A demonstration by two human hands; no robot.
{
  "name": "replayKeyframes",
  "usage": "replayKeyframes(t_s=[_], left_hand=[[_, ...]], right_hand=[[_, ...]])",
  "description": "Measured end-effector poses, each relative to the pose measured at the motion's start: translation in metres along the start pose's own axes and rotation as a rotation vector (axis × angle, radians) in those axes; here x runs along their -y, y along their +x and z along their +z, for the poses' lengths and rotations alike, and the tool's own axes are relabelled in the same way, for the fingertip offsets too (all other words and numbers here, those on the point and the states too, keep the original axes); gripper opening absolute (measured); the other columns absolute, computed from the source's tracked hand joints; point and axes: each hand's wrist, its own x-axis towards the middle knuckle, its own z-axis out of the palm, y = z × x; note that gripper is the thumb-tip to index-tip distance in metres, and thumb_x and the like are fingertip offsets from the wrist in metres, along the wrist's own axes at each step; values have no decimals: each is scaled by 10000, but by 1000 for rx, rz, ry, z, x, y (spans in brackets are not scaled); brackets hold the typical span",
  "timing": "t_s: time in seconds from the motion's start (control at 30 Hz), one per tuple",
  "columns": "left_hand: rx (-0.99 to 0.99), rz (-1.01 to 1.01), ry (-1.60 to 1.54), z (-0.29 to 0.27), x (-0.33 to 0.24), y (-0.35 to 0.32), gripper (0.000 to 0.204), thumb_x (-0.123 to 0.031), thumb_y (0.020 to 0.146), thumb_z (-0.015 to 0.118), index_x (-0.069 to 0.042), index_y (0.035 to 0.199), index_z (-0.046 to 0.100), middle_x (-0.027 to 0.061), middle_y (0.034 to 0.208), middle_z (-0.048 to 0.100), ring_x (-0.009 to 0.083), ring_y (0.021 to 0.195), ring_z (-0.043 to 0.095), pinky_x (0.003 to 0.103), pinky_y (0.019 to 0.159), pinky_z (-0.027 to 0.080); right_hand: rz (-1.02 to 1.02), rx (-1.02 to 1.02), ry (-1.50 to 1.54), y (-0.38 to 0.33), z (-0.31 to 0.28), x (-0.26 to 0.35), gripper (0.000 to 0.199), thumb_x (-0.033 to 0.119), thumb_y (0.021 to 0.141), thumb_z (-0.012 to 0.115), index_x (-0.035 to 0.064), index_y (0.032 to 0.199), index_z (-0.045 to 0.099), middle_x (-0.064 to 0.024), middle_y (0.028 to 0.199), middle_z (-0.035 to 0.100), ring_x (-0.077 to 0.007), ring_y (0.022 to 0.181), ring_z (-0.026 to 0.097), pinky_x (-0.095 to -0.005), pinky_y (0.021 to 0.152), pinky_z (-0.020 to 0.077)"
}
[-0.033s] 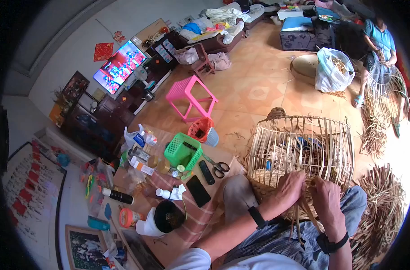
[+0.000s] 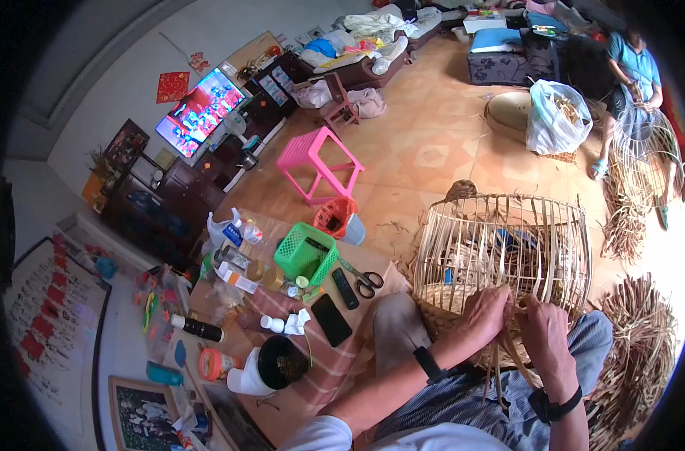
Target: Weaving a large bamboo basket by hand.
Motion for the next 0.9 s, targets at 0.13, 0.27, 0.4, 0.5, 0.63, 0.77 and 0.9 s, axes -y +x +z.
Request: replayKeyframes(t_s=[0.13,0.27,0.4,0.5,0.63,0.77,0.9], left_hand=[[76,-144,-396,-8,4,2,340,17,909,647,23,1249,637,195,1105,719,278,1019,716,376,808,569],[-38,42,-572,-11,3,-3,327,28,925,625,5,1251,639,188,1099,721,264,1032,724,374,839,573],[-30,-7,-649,-11,-1,-14,275,13,945,602,32,1218,624,201,1105,707,279,1036,715,389,845,566],[-160,36,-360,-12,-7,-25,213,-24,952,602,52,1150,619,243,1031,697,345,959,714,426,795,566],[-71,-10,-65,-10,-9,-27,151,-108,969,598,26,1035,626,272,778,672,440,761,693,504,677,556],[-106,1,-210,-10,-4,-29,162,-151,964,638,4,1013,641,246,714,673,421,709,703,510,631,539],[-178,78,-381,-14,-5,-32,148,-166,977,647,-25,1000,684,202,797,722,366,757,732,454,656,563]], right_hand=[[47,61,44,4,6,-2,403,143,767,801,30,1113,630,-226,672,651,-424,678,673,-508,619,512],[37,12,50,2,6,-2,355,141,758,801,22,1062,661,-222,674,654,-420,683,675,-500,626,515],[8,25,64,-2,11,-7,249,137,756,791,13,947,691,-213,689,660,-412,680,676,-488,625,515],[26,-9,125,0,17,-13,195,132,769,771,12,894,682,-214,684,652,-408,660,668,-484,605,510],[0,-156,-63,17,19,-11,128,92,804,706,7,795,611,-220,642,614,-408,609,638,-481,563,494],[-70,-202,-36,24,1,0,156,81,826,690,13,752,570,-212,597,575,-415,561,605,-483,531,469],[18,27,239,2,-15,10,239,147,841,741,-27,789,586,-214,768,609,-394,705,619,-472,641,492]])
